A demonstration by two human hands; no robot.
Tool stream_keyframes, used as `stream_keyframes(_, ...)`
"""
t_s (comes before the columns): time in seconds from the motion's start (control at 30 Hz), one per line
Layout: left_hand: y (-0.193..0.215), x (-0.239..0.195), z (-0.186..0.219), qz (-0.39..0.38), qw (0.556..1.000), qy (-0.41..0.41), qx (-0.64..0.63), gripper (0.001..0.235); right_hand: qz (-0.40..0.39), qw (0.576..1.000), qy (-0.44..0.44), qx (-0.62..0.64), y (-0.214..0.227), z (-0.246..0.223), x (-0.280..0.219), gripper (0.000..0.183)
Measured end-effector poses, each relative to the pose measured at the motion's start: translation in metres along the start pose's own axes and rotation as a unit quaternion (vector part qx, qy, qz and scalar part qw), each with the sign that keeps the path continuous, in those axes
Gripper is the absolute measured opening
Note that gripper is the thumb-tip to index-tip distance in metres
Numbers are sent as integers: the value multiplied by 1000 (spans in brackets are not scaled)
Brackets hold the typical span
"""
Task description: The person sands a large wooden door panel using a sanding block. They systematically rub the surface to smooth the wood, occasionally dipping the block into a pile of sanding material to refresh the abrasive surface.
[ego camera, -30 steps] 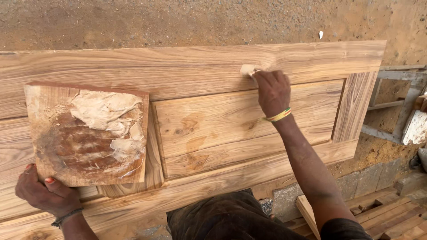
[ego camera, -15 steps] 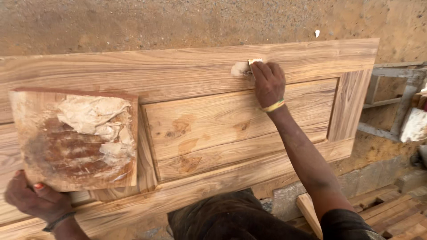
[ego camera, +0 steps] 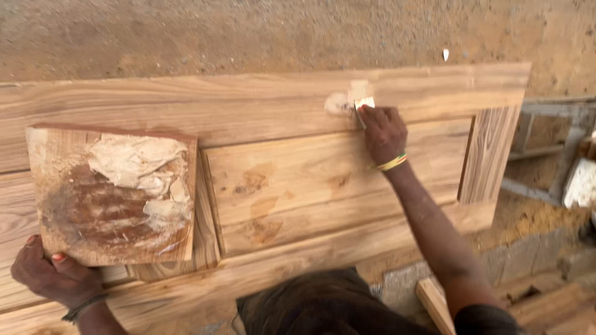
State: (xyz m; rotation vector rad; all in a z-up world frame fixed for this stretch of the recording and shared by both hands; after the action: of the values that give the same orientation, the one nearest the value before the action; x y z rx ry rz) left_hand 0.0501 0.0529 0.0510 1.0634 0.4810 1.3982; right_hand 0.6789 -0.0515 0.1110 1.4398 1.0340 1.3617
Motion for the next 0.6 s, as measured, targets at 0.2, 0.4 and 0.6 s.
stream_keyframes(0.2, 5, -1, -23, 3, 1000, 7, 2, 59, -60, 997, 7, 36, 31, 27, 14, 27)
stream_keyframes(0.4, 3, -4, -18, -4, 1000, 6, 0, 55, -36, 982, 165, 82, 34, -31, 81, 32)
stream_keyframes(0.6, -3, -8, -27, -6, 999, 39, -10, 67, -92, 950, 293, 51, -7, -56, 119, 26)
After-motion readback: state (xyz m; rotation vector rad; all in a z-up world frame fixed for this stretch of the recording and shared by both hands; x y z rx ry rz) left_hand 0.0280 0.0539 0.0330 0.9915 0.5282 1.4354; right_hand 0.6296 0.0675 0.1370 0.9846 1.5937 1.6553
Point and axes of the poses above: each hand's wrist, its own x-axis towards the middle knuckle, its own y-axis out of the back of the hand, z = x × y, the point moved 6 cm from there along x, towards the middle knuckle, and after that the axes turned 5 degrees about -x, right-handed, at the moved point
